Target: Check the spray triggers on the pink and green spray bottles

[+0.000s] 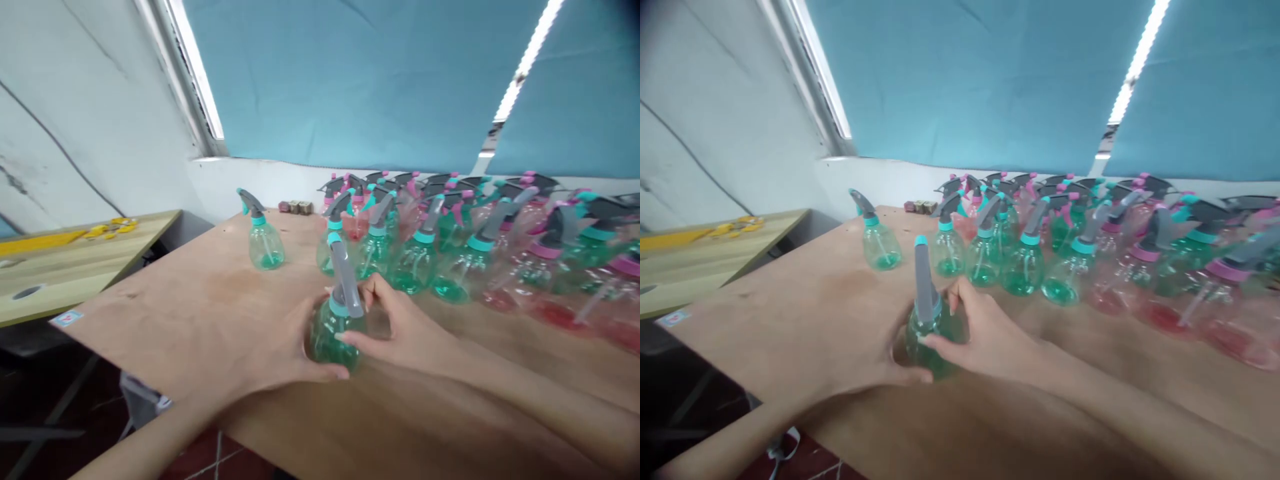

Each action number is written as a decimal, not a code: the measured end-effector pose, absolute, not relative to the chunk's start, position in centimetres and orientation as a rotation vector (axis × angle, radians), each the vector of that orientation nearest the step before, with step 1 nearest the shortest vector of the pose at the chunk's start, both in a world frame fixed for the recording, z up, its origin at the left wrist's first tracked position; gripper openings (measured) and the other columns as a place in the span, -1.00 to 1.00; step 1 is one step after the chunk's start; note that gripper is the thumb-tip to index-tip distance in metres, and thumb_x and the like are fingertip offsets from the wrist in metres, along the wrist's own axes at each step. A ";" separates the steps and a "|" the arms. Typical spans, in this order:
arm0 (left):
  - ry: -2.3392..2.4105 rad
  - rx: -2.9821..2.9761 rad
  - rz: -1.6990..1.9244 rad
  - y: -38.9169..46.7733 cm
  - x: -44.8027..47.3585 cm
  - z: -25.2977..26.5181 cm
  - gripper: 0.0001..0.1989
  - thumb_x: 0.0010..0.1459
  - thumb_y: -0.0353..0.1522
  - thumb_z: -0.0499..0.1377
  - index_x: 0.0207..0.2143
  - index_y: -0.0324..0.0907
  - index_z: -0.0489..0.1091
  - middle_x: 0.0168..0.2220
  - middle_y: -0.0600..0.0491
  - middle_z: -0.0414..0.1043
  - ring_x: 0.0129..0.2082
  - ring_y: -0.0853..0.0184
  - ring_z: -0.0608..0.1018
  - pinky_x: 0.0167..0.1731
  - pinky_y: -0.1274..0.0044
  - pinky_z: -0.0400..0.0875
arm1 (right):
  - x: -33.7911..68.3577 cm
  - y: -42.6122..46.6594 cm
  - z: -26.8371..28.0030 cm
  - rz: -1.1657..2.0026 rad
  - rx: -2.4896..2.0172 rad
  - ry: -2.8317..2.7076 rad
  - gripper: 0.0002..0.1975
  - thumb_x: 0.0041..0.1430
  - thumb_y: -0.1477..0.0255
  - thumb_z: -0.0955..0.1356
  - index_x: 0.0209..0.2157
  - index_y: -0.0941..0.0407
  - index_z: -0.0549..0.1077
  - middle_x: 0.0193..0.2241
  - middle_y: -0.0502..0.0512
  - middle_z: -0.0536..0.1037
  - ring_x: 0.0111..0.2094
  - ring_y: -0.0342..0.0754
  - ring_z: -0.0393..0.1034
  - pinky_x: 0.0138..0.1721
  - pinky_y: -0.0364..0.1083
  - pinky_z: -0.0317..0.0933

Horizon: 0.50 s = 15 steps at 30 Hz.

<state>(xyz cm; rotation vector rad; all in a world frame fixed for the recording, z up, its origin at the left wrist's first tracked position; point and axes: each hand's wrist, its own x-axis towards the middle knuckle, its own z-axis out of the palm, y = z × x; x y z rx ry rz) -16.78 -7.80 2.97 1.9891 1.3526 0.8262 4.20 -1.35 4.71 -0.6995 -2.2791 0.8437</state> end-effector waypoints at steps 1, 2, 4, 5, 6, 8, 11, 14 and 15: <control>1.251 1.977 0.803 -7.5 -15.4 3.2 -0.16 -0.07 -0.20 0.40 0.22 -0.07 0.10 0.18 -0.04 0.28 0.17 -0.01 0.33 0.18 0.11 0.20 | 5.3 -1.6 4.8 0.876 -0.711 -2.274 -0.63 0.07 0.31 0.41 -0.36 0.01 0.07 -0.37 -0.04 0.34 -0.38 -0.06 0.26 -0.36 -0.03 0.17; 1.174 1.942 0.813 -7.3 -14.2 3.3 -0.18 -0.05 -0.24 0.39 0.21 -0.08 0.10 0.17 -0.04 0.28 0.16 0.02 0.35 0.17 0.15 0.23 | 6.3 -1.8 4.8 0.904 -0.727 -2.262 -0.64 0.07 0.32 0.41 -0.35 0.01 0.08 -0.35 -0.03 0.36 -0.35 -0.05 0.28 -0.33 -0.01 0.19; 1.117 1.904 0.822 -6.6 -12.1 3.1 -0.16 -0.06 -0.27 0.40 0.22 -0.10 0.07 0.16 -0.05 0.27 0.14 0.04 0.36 0.15 0.19 0.27 | 8.1 -1.9 4.7 0.966 -0.739 -2.197 -0.63 0.06 0.31 0.42 -0.31 0.01 0.10 -0.29 0.01 0.39 -0.29 -0.01 0.33 -0.28 0.03 0.24; 1.124 1.904 0.821 -6.2 -11.2 2.8 -0.13 -0.08 -0.26 0.41 0.22 -0.09 0.06 0.16 -0.05 0.27 0.15 0.03 0.36 0.14 0.19 0.27 | 9.0 -1.9 4.6 1.001 -0.738 -2.149 -0.60 0.05 0.30 0.44 -0.28 0.01 0.11 -0.24 0.04 0.41 -0.24 0.01 0.36 -0.24 0.05 0.26; 1.144 1.914 0.805 -5.9 -10.4 2.5 -0.11 -0.10 -0.24 0.42 0.22 -0.07 0.05 0.16 -0.05 0.27 0.15 0.02 0.35 0.14 0.17 0.27 | 9.8 -1.8 4.6 1.041 -0.740 -2.097 -0.57 0.04 0.27 0.45 -0.24 0.01 0.12 -0.19 0.07 0.42 -0.18 0.03 0.37 -0.19 0.07 0.27; 1.176 1.940 0.767 -5.2 -8.8 1.9 -0.10 -0.14 -0.19 0.44 0.20 -0.05 0.07 0.15 -0.05 0.28 0.17 -0.01 0.33 0.14 0.13 0.25 | 11.2 -1.5 4.6 1.131 -0.755 -2.000 -0.47 0.02 0.24 0.48 -0.13 0.01 0.12 -0.08 0.14 0.42 -0.06 0.08 0.37 -0.10 0.10 0.28; 1.137 1.970 0.753 -4.1 -6.1 1.4 -0.08 -0.18 -0.16 0.46 0.19 -0.03 0.09 0.16 -0.06 0.26 0.18 -0.06 0.31 0.14 0.09 0.24 | 12.8 -1.2 5.1 1.142 -0.794 -1.911 -0.29 -0.05 0.20 0.51 0.03 0.04 0.11 0.01 0.22 0.39 -0.05 0.12 0.38 -0.14 0.10 0.32; 0.987 1.997 0.788 -3.2 -3.2 1.0 -0.11 -0.14 -0.18 0.45 0.20 0.04 0.10 0.17 0.02 0.26 0.19 -0.04 0.32 0.13 0.17 0.28 | 13.9 -0.9 5.7 1.055 -0.814 -1.861 -0.29 -0.08 0.17 0.51 0.05 0.07 0.20 0.00 0.21 0.42 -0.18 0.09 0.43 -0.22 0.09 0.34; 0.941 1.998 0.795 -2.9 -2.4 0.8 -0.12 -0.13 -0.18 0.45 0.20 0.04 0.10 0.16 0.02 0.28 0.18 -0.03 0.33 0.11 0.19 0.31 | 14.2 -0.7 5.9 1.017 -0.821 -1.843 -0.36 -0.03 0.16 0.49 0.03 0.07 0.25 -0.02 0.19 0.45 -0.17 0.09 0.43 -0.20 0.09 0.33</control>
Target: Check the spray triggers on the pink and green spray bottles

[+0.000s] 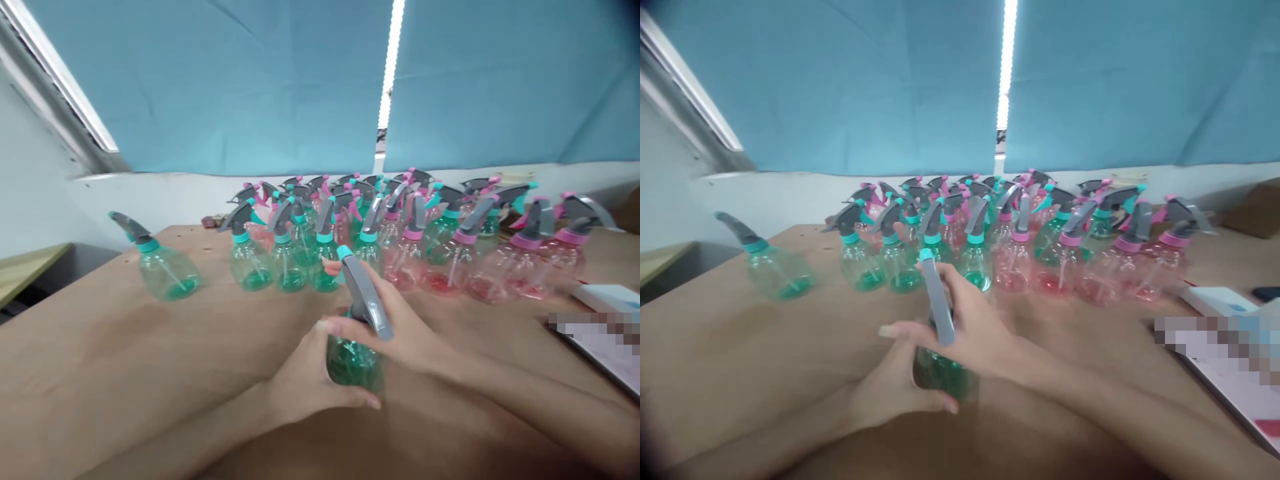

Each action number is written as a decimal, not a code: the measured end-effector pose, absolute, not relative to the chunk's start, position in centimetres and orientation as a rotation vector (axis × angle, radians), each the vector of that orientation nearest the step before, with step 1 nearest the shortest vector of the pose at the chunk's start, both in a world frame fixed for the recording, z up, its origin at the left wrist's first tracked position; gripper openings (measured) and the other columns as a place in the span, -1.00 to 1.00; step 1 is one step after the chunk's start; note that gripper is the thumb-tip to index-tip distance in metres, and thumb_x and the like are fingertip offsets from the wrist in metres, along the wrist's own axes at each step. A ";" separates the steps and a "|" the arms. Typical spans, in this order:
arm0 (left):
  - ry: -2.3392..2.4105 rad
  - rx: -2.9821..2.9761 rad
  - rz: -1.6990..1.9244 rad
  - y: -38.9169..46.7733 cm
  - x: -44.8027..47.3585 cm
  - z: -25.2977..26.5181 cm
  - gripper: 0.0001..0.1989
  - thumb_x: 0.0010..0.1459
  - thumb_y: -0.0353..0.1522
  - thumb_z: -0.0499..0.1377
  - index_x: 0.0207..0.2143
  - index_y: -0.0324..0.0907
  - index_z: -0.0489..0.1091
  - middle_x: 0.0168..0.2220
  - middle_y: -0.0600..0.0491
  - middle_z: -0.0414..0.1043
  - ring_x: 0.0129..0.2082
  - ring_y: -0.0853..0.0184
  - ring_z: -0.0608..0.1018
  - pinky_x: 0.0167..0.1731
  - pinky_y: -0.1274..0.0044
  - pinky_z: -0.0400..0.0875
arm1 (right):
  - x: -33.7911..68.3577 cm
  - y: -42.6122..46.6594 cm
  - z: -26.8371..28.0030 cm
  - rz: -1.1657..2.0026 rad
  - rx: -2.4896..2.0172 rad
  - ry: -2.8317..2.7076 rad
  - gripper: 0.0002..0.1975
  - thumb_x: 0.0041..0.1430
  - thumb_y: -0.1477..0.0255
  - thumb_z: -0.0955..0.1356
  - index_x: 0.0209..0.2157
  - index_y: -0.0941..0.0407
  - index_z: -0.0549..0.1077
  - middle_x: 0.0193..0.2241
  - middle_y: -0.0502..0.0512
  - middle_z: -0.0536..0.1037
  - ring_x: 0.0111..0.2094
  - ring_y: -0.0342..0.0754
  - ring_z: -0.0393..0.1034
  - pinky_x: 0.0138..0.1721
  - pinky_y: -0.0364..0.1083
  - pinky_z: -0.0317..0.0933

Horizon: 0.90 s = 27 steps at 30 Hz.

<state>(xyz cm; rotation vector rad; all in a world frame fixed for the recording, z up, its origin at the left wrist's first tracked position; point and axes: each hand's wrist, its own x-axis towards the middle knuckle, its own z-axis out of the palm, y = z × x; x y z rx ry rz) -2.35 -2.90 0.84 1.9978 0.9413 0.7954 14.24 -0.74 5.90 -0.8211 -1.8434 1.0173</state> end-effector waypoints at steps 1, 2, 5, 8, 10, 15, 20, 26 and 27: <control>0.914 1.996 0.808 -2.7 -1.5 0.7 -0.12 -0.12 -0.17 0.45 0.20 0.01 0.10 0.15 0.00 0.29 0.17 -0.03 0.34 0.10 0.19 0.33 | 14.5 -0.6 6.0 0.978 -0.824 -1.822 -0.44 0.02 0.16 0.46 0.01 0.07 0.29 -0.04 0.17 0.47 -0.15 0.09 0.42 -0.16 0.09 0.31; 0.906 1.994 0.828 -2.4 -0.8 0.5 -0.09 -0.13 -0.16 0.45 0.21 -0.01 0.07 0.14 -0.04 0.30 0.16 -0.05 0.34 0.08 0.17 0.34 | 14.7 -0.4 6.0 0.936 -0.822 -1.798 -0.51 0.07 0.17 0.44 -0.02 0.07 0.33 -0.06 0.15 0.49 -0.12 0.09 0.41 -0.12 0.08 0.29; 0.973 1.991 0.921 -2.0 0.7 0.1 0.09 -0.14 -0.11 0.44 0.30 -0.04 -0.14 0.20 -0.14 0.22 0.20 -0.08 0.29 0.12 0.10 0.28 | 15.3 0.5 5.9 0.868 -0.832 -1.747 -0.65 0.15 0.20 0.39 -0.09 0.07 0.40 -0.14 0.10 0.52 -0.15 0.04 0.41 -0.14 0.03 0.27; 1.029 2.007 0.927 -1.6 1.0 0.0 0.15 -0.14 -0.07 0.43 0.33 0.00 -0.24 0.23 -0.13 0.17 0.25 -0.06 0.23 0.17 0.09 0.21 | 15.7 1.4 5.5 0.865 -0.840 -1.750 -0.77 0.19 0.27 0.36 -0.15 0.07 0.42 -0.27 0.05 0.52 -0.22 0.01 0.41 -0.22 -0.01 0.27; 1.047 2.038 0.868 -1.2 0.6 0.0 0.15 -0.15 -0.05 0.43 0.33 0.00 -0.21 0.26 -0.13 0.13 0.26 -0.07 0.20 0.18 0.08 0.18 | 15.9 2.0 5.3 0.844 -0.808 -1.761 -0.83 0.19 0.35 0.34 -0.17 0.06 0.41 -0.36 0.02 0.49 -0.20 0.02 0.40 -0.24 -0.02 0.25; 1.072 2.149 0.697 -0.4 -1.3 -0.4 0.13 -0.12 -0.04 0.41 0.33 -0.08 -0.19 0.32 -0.18 0.03 0.28 -0.06 0.17 0.22 0.09 0.11 | 16.0 2.9 4.9 0.829 -0.748 -1.796 -0.81 0.13 0.46 0.29 -0.19 0.06 0.42 -0.43 -0.02 0.42 -0.34 -0.03 0.36 -0.33 -0.03 0.23; 1.162 2.266 0.497 0.1 -2.7 -0.6 0.00 -0.06 0.03 0.33 0.30 -0.10 -0.05 0.25 -0.17 0.17 0.21 -0.06 0.27 0.15 0.07 0.19 | 16.2 3.2 4.7 0.847 -0.710 -1.822 -0.78 0.10 0.52 0.27 -0.20 0.03 0.41 -0.42 -0.05 0.42 -0.50 -0.11 0.25 -0.38 -0.05 0.22; 1.187 2.404 0.308 0.5 -3.1 -0.5 0.03 -0.02 0.06 0.29 0.33 -0.18 -0.10 0.32 -0.28 0.01 0.28 -0.13 0.15 0.18 0.00 0.09 | 16.5 2.8 5.5 0.887 -0.790 -1.868 -0.89 0.14 0.47 0.27 -0.29 -0.02 0.35 -0.54 -0.07 0.33 -0.56 -0.07 0.19 -0.51 -0.05 0.15; 1.185 2.413 0.290 0.5 -3.1 -0.5 0.02 -0.01 0.06 0.27 0.33 -0.20 -0.10 0.33 -0.29 -0.01 0.29 -0.12 0.14 0.19 0.00 0.08 | 16.5 2.8 5.6 0.874 -0.795 -1.876 -0.91 0.15 0.46 0.27 -0.30 -0.02 0.35 -0.54 -0.06 0.33 -0.57 -0.07 0.19 -0.51 -0.05 0.15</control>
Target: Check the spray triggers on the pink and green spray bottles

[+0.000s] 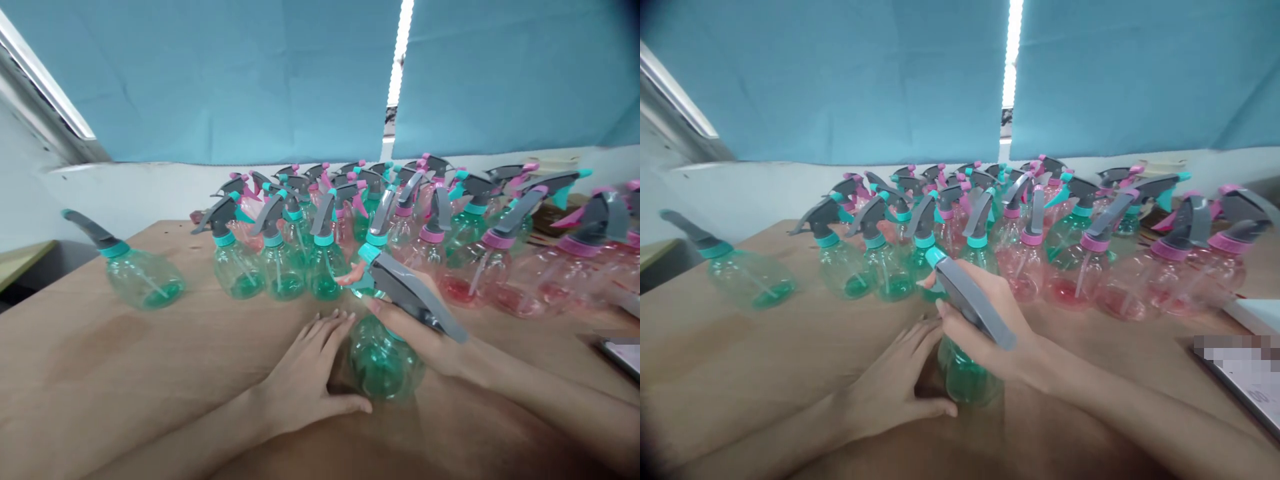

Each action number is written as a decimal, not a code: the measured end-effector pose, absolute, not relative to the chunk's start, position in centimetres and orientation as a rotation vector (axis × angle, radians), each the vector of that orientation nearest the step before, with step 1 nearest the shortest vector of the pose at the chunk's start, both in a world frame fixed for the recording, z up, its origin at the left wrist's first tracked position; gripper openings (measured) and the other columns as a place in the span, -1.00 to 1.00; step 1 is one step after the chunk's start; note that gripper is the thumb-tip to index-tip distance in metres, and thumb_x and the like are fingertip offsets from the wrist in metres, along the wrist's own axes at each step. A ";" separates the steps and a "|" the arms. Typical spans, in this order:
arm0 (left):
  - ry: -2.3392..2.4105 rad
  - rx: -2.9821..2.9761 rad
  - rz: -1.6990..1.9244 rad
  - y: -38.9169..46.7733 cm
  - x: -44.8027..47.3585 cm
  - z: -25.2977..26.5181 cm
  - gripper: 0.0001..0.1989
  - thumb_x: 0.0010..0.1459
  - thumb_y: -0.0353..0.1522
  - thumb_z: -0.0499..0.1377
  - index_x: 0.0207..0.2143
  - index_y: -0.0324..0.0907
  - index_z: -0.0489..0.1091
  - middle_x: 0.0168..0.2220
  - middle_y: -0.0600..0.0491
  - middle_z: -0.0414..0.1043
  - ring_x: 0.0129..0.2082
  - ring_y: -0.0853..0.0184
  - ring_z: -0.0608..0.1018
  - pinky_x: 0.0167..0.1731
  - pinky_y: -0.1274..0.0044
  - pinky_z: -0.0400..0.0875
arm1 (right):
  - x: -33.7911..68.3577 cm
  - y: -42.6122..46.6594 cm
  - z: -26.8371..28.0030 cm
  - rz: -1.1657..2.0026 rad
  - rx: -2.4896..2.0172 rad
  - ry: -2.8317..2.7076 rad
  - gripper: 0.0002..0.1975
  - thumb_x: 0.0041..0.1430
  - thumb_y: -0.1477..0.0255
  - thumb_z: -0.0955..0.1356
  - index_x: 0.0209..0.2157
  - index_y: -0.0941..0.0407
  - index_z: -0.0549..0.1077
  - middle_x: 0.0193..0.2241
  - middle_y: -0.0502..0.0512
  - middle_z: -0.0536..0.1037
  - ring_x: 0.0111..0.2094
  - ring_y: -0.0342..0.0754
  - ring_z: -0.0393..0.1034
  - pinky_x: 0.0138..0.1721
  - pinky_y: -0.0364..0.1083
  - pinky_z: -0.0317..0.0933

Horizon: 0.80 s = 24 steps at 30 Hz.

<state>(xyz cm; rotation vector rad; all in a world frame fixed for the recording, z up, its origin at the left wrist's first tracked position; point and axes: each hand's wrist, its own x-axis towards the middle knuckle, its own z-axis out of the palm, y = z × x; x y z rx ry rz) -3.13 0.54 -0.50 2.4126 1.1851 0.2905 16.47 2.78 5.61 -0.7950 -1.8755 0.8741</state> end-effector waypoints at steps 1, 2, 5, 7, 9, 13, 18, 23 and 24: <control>1.184 2.420 0.276 0.5 -3.1 -0.5 0.00 0.01 0.06 0.26 0.33 -0.21 -0.09 0.34 -0.29 -0.02 0.30 -0.11 0.13 0.20 0.00 0.06 | 16.5 2.8 5.7 0.860 -0.796 -1.883 -0.92 0.17 0.44 0.27 -0.30 -0.02 0.35 -0.54 -0.07 0.32 -0.57 -0.07 0.19 -0.52 -0.05 0.14; 1.185 2.426 0.261 0.5 -3.1 -0.5 -0.01 0.03 0.06 0.25 0.32 -0.22 -0.08 0.34 -0.29 -0.03 0.31 -0.10 0.11 0.21 0.01 0.05 | 16.5 2.8 5.7 0.848 -0.793 -1.890 -0.94 0.18 0.43 0.27 -0.29 -0.02 0.35 -0.54 -0.07 0.32 -0.57 -0.08 0.19 -0.51 -0.05 0.14; 1.196 2.437 0.224 0.5 -3.1 -0.5 -0.04 0.05 0.03 0.24 0.31 -0.26 -0.05 0.35 -0.29 -0.05 0.33 -0.07 0.08 0.24 0.05 0.03 | 16.6 2.9 5.6 0.864 -0.783 -1.907 -0.98 0.22 0.38 0.28 -0.29 -0.02 0.35 -0.53 -0.08 0.34 -0.55 -0.08 0.22 -0.48 -0.06 0.17; 1.191 2.445 0.238 0.5 -3.1 -0.6 -0.06 0.05 0.03 0.25 0.32 -0.22 -0.04 0.35 -0.26 -0.04 0.33 -0.06 0.07 0.24 0.05 0.03 | 16.7 3.0 5.5 0.914 -0.756 -1.904 -0.96 0.23 0.35 0.30 -0.32 0.00 0.35 -0.53 -0.08 0.35 -0.52 -0.09 0.25 -0.45 -0.06 0.18; 1.175 2.452 0.278 0.6 -3.1 -0.7 -0.08 0.05 0.02 0.24 0.32 -0.16 -0.05 0.34 -0.23 -0.02 0.33 -0.07 0.08 0.24 0.04 0.02 | 16.9 3.2 5.3 0.955 -0.720 -1.903 -0.90 0.25 0.32 0.31 -0.36 0.01 0.34 -0.53 -0.08 0.35 -0.51 -0.10 0.26 -0.44 -0.07 0.18; 1.177 2.464 0.282 0.6 -3.2 -1.0 -0.09 0.07 0.02 0.23 0.31 -0.22 -0.02 0.34 -0.26 -0.02 0.33 -0.07 0.06 0.25 0.05 0.00 | 17.0 3.4 5.1 0.909 -0.699 -1.910 -0.83 0.27 0.30 0.30 -0.39 0.04 0.36 -0.53 -0.10 0.33 -0.52 -0.16 0.22 -0.47 -0.12 0.14; 1.157 2.511 0.256 0.7 -3.3 -1.0 -0.22 0.12 0.02 0.18 0.25 -0.22 0.11 0.34 -0.28 -0.01 0.32 -0.06 0.09 0.24 0.06 0.04 | 17.3 3.5 5.2 0.843 -0.737 -1.941 -0.81 0.28 0.31 0.29 -0.43 0.04 0.36 -0.55 -0.10 0.32 -0.55 -0.17 0.19 -0.51 -0.13 0.13; 1.157 2.523 0.228 0.7 -3.2 -0.9 -0.28 0.15 -0.02 0.17 0.24 -0.22 0.15 0.34 -0.26 -0.02 0.32 -0.06 0.09 0.24 0.06 0.03 | 17.6 3.4 4.8 0.852 -0.771 -1.923 -0.77 0.27 0.26 0.28 -0.45 0.03 0.38 -0.52 -0.02 0.42 -0.46 -0.06 0.35 -0.45 -0.07 0.25; 1.158 2.517 0.234 0.7 -3.2 -0.9 -0.28 0.15 -0.02 0.17 0.24 -0.21 0.15 0.34 -0.25 -0.02 0.32 -0.07 0.09 0.24 0.05 0.03 | 17.6 3.4 4.8 0.863 -0.778 -1.919 -0.78 0.27 0.26 0.28 -0.43 0.02 0.39 -0.50 0.00 0.43 -0.43 -0.04 0.38 -0.42 -0.05 0.29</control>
